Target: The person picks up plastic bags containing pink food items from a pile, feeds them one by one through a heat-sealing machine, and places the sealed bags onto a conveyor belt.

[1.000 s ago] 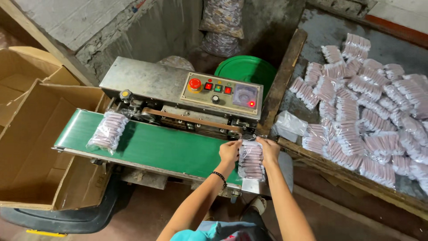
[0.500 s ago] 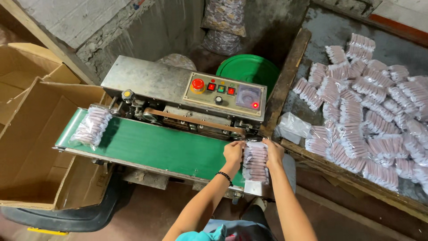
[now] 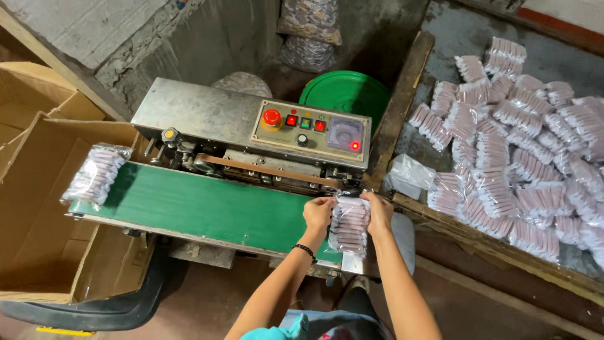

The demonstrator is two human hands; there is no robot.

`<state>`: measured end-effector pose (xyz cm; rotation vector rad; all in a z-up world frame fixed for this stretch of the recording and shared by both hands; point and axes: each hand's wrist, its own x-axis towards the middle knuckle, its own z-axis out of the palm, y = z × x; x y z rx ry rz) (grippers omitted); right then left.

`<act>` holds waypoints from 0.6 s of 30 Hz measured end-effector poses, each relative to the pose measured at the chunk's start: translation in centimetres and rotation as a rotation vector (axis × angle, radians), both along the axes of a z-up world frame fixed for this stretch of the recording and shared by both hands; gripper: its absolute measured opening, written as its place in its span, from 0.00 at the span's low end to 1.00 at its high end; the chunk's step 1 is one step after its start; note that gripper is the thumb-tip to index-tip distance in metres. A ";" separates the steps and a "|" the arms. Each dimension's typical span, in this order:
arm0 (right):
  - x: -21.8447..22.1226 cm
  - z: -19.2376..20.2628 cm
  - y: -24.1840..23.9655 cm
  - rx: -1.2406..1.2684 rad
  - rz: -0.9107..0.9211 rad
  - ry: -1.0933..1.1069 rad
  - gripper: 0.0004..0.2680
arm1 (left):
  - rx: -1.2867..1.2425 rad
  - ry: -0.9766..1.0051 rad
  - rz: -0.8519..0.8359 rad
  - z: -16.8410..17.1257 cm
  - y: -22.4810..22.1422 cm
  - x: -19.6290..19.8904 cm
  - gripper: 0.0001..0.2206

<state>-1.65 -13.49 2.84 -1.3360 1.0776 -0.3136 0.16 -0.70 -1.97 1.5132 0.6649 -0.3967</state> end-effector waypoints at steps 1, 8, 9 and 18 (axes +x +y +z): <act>0.1 -0.4 -0.6 -0.003 0.004 -0.001 0.07 | -0.003 -0.001 0.004 0.4 -0.2 0.0 0.08; 1.6 -2.3 -1.9 -0.060 0.154 0.022 0.06 | 0.046 0.022 0.023 1.0 -0.8 0.2 0.09; 1.6 -2.0 -1.4 -0.059 0.154 0.005 0.06 | 0.061 0.013 0.031 0.3 -0.9 0.4 0.08; 0.7 -1.1 -1.9 0.087 0.313 0.047 0.11 | 0.293 -0.062 0.010 3.0 1.9 0.3 0.08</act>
